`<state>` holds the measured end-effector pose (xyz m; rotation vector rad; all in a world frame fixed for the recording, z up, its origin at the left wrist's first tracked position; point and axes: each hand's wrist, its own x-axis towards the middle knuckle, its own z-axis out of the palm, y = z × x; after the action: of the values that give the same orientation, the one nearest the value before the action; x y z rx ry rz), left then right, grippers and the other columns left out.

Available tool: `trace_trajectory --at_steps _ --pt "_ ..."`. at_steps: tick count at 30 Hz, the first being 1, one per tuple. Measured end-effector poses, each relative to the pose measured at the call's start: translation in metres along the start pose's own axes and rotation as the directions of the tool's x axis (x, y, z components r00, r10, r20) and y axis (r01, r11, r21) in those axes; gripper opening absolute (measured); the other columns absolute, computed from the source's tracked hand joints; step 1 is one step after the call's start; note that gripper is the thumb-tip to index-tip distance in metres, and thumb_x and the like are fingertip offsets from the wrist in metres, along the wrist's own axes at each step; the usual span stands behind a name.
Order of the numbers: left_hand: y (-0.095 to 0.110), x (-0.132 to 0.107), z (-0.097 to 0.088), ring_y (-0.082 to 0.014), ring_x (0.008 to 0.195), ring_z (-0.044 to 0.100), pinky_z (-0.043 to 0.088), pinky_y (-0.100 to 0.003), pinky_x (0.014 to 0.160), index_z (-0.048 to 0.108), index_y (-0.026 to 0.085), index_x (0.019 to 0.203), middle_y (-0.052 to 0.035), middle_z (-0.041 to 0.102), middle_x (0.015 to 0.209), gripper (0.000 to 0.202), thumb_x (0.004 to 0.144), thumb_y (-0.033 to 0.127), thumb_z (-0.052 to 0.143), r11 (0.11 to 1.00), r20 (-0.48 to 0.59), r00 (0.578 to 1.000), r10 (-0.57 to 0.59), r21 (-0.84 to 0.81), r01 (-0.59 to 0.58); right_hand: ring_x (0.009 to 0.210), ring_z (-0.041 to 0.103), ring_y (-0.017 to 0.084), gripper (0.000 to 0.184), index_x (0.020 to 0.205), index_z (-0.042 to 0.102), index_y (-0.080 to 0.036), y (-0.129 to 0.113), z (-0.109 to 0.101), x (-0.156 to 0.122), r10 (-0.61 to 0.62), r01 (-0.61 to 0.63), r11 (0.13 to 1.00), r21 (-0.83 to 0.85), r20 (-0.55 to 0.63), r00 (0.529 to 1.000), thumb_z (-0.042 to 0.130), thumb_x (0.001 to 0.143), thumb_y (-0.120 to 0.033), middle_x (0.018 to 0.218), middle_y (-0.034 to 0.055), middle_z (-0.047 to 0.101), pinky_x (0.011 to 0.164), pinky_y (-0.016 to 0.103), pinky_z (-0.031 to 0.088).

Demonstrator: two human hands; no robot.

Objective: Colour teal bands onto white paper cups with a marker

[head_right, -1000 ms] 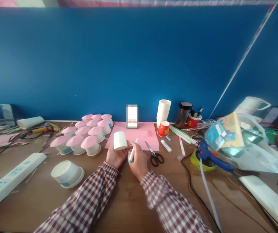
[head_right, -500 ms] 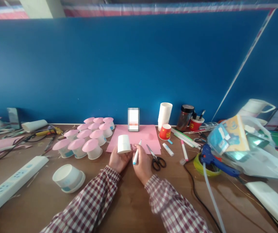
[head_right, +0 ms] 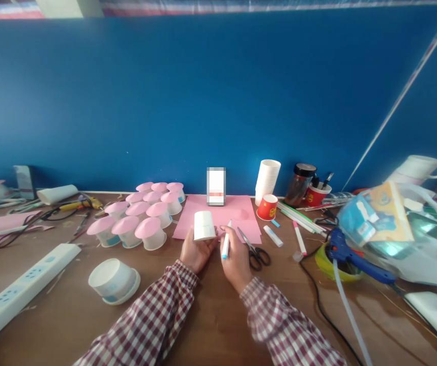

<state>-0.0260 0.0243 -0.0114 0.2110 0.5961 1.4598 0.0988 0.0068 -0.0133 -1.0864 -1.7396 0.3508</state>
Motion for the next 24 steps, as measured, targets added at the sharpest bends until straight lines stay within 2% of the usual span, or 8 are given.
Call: trace_trajectory --at_steps 3,6,10,14,19,24 --pt "-0.001 -0.001 0.001 -0.0220 0.080 0.066 0.055 -0.036 0.076 0.060 0.007 0.104 -0.0145 0.068 0.087 0.041 0.091 0.043 0.043 1.000 0.022 1.000 0.004 0.021 -0.004 0.104 0.061 0.025 0.031 0.120 0.055 -0.016 -0.004 -0.008 0.002 -0.019 0.020 1.000 0.018 -0.047 0.999 0.041 0.094 -0.026 0.114 0.0143 0.063 0.091 0.043 0.050" --pt "-0.001 -0.003 0.003 -0.0216 0.079 0.065 0.054 -0.035 0.073 0.060 0.008 0.107 -0.0156 0.068 0.091 0.042 0.091 0.044 0.043 0.998 0.009 1.000 -0.010 0.057 0.010 0.084 0.065 0.022 0.034 0.123 0.056 -0.017 -0.007 -0.017 0.002 -0.015 0.021 0.998 0.057 -0.102 0.995 0.041 0.095 -0.030 0.101 0.0117 0.066 0.083 0.041 0.054" --pt "-0.001 -0.005 0.006 -0.0216 0.078 0.064 0.053 -0.035 0.073 0.060 0.007 0.107 -0.0164 0.068 0.091 0.044 0.091 0.044 0.043 0.996 -0.003 1.000 -0.015 0.089 0.015 0.073 0.064 0.020 0.029 0.108 0.064 -0.019 -0.006 -0.021 -0.004 0.027 -0.012 0.997 0.072 -0.209 0.978 0.042 0.095 -0.034 0.086 0.0085 0.067 0.071 0.037 0.057" --pt "-0.002 -0.005 0.006 -0.0216 0.078 0.064 0.053 -0.036 0.074 0.061 0.006 0.103 -0.0154 0.067 0.089 0.043 0.092 0.043 0.042 0.994 0.017 1.000 -0.002 0.105 0.000 0.070 0.064 0.017 0.026 0.104 0.062 -0.018 -0.012 -0.018 -0.008 0.066 -0.039 0.988 0.147 -0.182 0.981 0.043 0.095 -0.033 0.086 0.0074 0.067 0.065 0.032 0.056" --pt "-0.005 -0.004 0.007 -0.0221 0.078 0.064 0.052 -0.035 0.073 0.062 0.006 0.100 -0.0145 0.068 0.087 0.043 0.092 0.043 0.040 0.991 0.031 0.999 -0.006 0.131 0.002 0.071 0.062 0.015 0.022 0.098 0.059 -0.018 -0.023 -0.015 -0.007 0.079 -0.055 0.976 0.211 -0.105 0.991 0.042 0.096 -0.031 0.084 0.0052 0.065 0.067 0.030 0.055" --pt "-0.006 -0.004 0.007 -0.0210 0.076 0.064 0.052 -0.034 0.072 0.063 0.007 0.098 -0.0137 0.068 0.086 0.042 0.092 0.042 0.042 0.986 0.052 0.999 0.010 0.168 -0.019 0.071 0.061 0.014 0.016 0.097 0.058 -0.018 -0.023 -0.015 -0.006 0.115 -0.080 0.955 0.287 -0.105 0.988 0.047 0.094 -0.030 0.081 0.0032 0.064 0.064 0.027 0.054"
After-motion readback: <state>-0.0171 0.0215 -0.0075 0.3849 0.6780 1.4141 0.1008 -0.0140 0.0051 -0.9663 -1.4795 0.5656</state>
